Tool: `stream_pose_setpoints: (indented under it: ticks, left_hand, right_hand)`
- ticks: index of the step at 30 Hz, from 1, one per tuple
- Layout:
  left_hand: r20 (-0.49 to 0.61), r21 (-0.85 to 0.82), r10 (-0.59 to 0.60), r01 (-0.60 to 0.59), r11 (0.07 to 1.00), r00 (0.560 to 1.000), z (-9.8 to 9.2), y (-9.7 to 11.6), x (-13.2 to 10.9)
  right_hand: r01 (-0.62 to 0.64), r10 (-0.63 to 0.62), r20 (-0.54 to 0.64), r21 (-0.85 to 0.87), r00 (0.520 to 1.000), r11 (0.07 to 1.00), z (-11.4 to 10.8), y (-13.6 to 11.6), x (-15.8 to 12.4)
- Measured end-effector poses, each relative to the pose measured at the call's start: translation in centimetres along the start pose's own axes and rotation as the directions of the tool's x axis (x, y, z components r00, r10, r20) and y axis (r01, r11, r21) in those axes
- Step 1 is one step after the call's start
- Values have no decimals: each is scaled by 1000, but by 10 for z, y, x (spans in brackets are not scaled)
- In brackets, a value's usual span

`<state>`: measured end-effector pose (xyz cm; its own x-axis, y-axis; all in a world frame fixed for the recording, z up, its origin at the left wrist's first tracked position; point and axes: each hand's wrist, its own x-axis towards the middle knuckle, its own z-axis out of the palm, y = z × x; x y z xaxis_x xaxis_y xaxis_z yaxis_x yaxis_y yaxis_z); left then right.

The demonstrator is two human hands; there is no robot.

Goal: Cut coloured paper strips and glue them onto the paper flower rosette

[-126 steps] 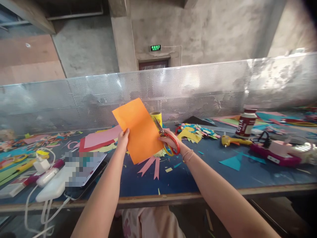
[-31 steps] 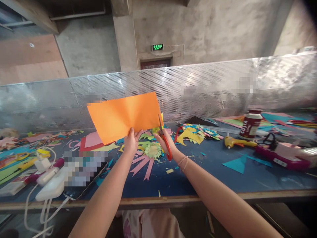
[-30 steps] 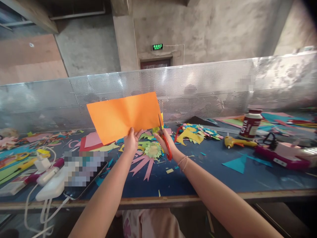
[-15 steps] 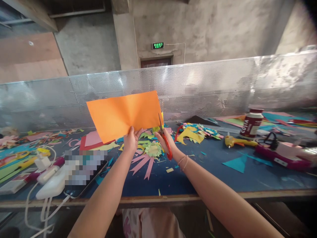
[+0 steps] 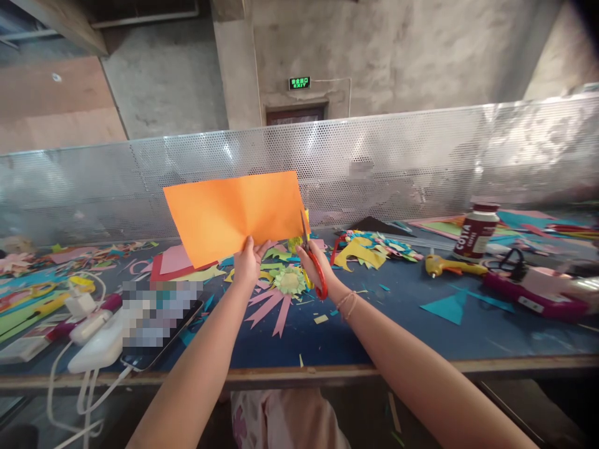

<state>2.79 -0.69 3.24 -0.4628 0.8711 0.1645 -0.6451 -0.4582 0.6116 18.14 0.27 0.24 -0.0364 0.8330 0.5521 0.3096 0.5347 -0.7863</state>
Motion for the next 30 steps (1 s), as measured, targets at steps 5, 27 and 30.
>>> stream_pose_setpoints:
  ticks: [5, 27, 30]
  left_hand:
    - [-5, 0, 10, -10, 1000, 1000, -1, 0, 1]
    - [2, 36, 1, -1, 999, 1000, 0, 0, 0]
    - [-10, 48, -22, 22, 999, 1000, 0, 0, -1]
  right_hand:
    - [-9, 10, 20, -11, 1000, 1000, -1, 0, -1]
    - [0, 0, 42, -7, 999, 1000, -5, -5, 3]
    - [1, -2, 37, 47, 999, 999, -6, -6, 2]
